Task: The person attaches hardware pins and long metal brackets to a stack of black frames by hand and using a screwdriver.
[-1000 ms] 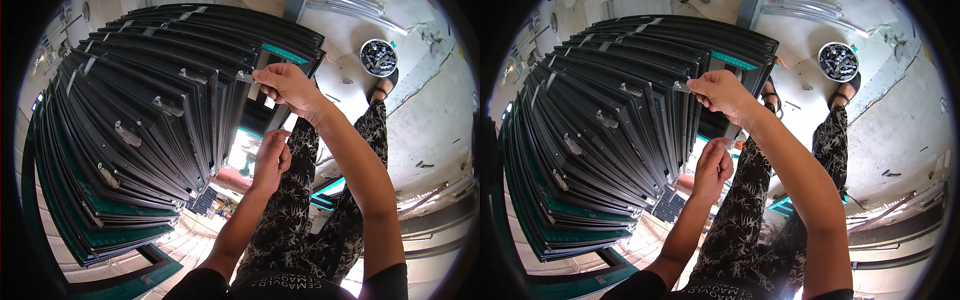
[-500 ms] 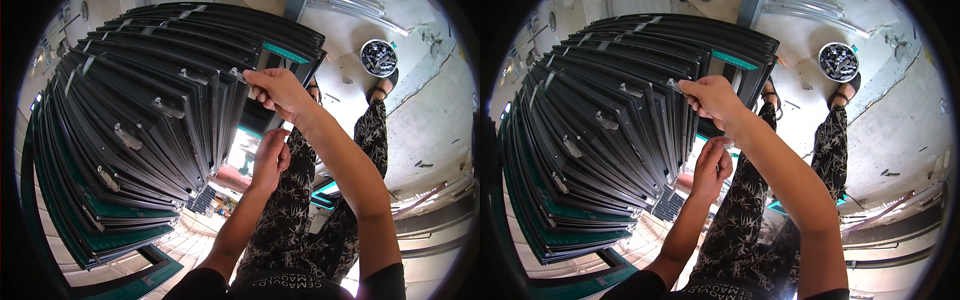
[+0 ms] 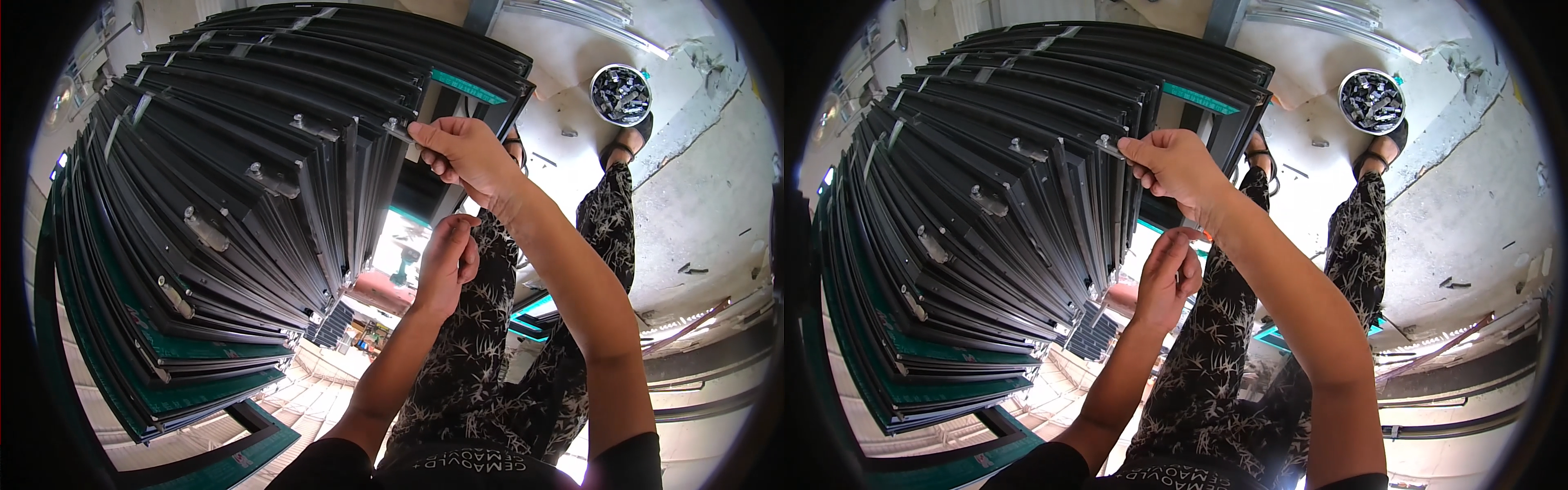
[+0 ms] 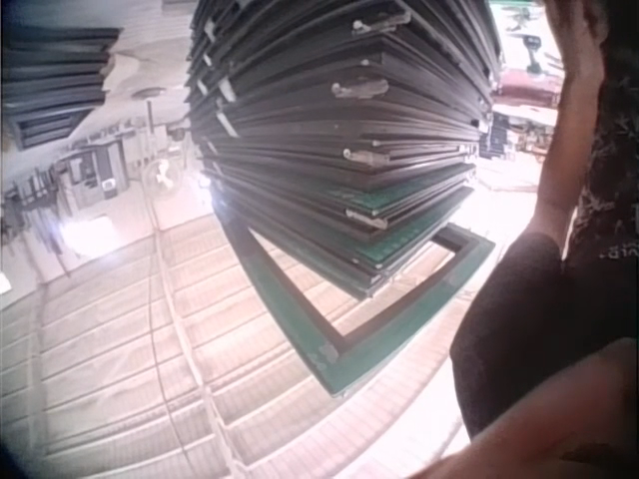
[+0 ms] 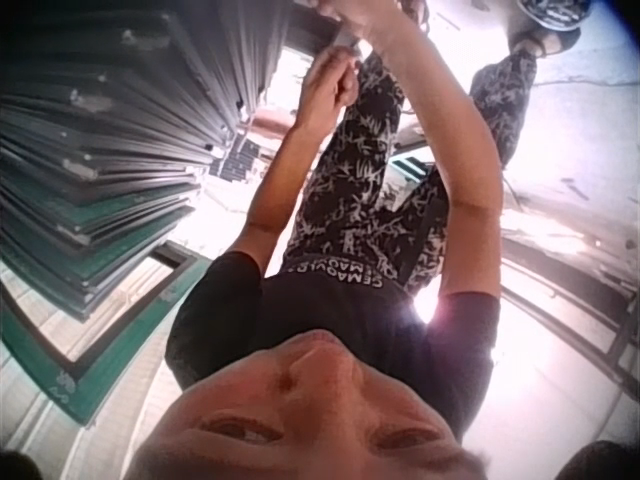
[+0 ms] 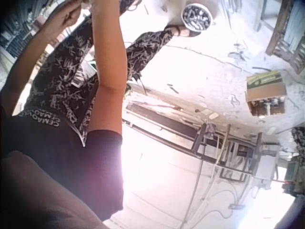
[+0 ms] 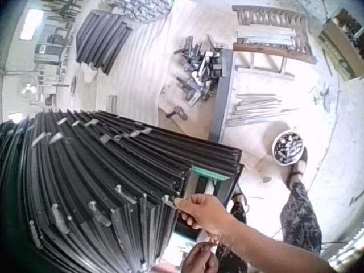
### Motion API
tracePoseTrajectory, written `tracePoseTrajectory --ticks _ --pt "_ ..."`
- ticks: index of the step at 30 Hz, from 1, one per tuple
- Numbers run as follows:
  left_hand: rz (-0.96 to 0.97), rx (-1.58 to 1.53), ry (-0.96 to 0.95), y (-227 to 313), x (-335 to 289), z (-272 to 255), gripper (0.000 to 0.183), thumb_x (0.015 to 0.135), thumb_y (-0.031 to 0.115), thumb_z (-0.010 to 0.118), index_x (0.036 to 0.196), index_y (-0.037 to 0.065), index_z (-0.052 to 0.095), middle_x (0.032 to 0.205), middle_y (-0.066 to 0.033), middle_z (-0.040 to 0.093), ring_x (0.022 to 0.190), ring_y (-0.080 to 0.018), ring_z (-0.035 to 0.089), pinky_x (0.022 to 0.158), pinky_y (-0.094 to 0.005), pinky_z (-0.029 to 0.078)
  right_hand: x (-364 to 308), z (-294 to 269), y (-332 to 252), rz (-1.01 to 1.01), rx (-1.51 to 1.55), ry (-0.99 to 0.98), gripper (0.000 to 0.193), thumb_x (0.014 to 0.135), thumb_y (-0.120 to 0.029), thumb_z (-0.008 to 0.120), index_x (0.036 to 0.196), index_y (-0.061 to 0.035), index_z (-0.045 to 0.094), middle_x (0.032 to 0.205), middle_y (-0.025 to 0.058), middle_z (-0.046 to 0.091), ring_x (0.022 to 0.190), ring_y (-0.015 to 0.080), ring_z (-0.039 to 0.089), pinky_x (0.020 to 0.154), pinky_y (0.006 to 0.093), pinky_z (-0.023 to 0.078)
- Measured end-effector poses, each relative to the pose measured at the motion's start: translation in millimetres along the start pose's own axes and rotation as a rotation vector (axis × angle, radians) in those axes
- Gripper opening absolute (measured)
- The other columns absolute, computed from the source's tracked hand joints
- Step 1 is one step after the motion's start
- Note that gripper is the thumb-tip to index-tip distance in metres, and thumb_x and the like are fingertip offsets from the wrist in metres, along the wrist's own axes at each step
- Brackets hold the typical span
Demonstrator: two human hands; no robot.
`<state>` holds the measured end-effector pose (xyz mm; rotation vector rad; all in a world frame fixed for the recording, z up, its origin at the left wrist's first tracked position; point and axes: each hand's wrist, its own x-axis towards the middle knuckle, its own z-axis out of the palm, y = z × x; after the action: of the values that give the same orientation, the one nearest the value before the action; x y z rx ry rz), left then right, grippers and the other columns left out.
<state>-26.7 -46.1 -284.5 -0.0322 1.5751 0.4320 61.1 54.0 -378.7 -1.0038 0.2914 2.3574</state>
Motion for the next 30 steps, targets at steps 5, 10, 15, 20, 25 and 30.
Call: tracePoseTrajectory --ticks 5,10,15,20,25,30 --pt "0.003 0.011 0.021 1 1 -1 0.021 0.098 0.025 0.047 0.105 0.006 0.052 0.062 0.0022 0.038 0.046 -0.0055 0.032 0.042 -0.0198 0.023 5 14 -2 -0.044 -0.065 0.06 0.026 0.085 -0.027 0.068 0.074 -0.0054 0.059 0.064 0.0004 0.056 0.05 0.005 0.048 0.041 0.0172 0.034" --pt "0.002 -0.01 0.021 0 2 1 0.021 0.098 0.025 0.046 0.105 0.006 0.051 0.061 0.0021 0.04 0.046 -0.0057 0.033 0.042 -0.0199 0.023 6 20 -9 -0.025 -0.118 0.139 0.029 0.083 -0.025 0.068 0.067 -0.0022 0.058 0.058 0.0047 0.056 0.046 0.0084 0.049 0.041 0.0189 0.037" --pt "0.023 0.012 0.006 3 1 -2 0.022 0.098 0.025 0.045 0.107 0.005 0.051 0.062 0.0019 0.04 0.046 -0.0061 0.033 0.043 -0.0201 0.024 -9 20 -22 0.111 -0.115 0.207 0.032 0.082 -0.034 0.069 0.08 -0.0031 0.061 0.069 0.0038 0.061 0.054 0.0068 0.055 0.048 0.015 0.043" --pt "0.089 0.037 0.04 12 5 -4 0.027 0.098 0.026 0.043 0.108 0.002 0.051 0.067 -0.0019 0.043 0.055 -0.0095 0.039 0.05 -0.0224 0.029 -11 10 -11 -0.074 -0.219 0.141 0.028 0.084 -0.029 0.067 0.085 -0.0018 0.06 0.072 0.0037 0.061 0.057 0.0079 0.058 0.052 0.0168 0.048" --pt "0.125 -0.256 -0.059 27 10 -4 0.032 0.096 0.024 0.044 0.12 0.002 0.044 0.096 -0.0102 0.057 0.09 -0.0208 0.056 0.075 -0.0321 0.045 -12 13 -15 -0.18 -0.253 0.132 0.021 0.085 -0.021 0.065 0.088 -0.0009 0.06 0.073 0.0024 0.061 0.061 0.0084 0.058 0.053 0.0205 0.046" --pt "0.173 -0.185 -0.066 42 10 2 0.038 0.095 0.021 0.047 0.126 0.002 0.037 0.124 -0.0183 0.05 0.119 -0.0289 0.049 0.102 -0.0424 0.038 -55 -18 -12 -0.361 -0.505 0.287 0.016 0.085 -0.016 0.064 0.092 -0.0013 0.06 0.072 0.0016 0.059 0.061 0.0077 0.056 0.055 0.0187 0.044"
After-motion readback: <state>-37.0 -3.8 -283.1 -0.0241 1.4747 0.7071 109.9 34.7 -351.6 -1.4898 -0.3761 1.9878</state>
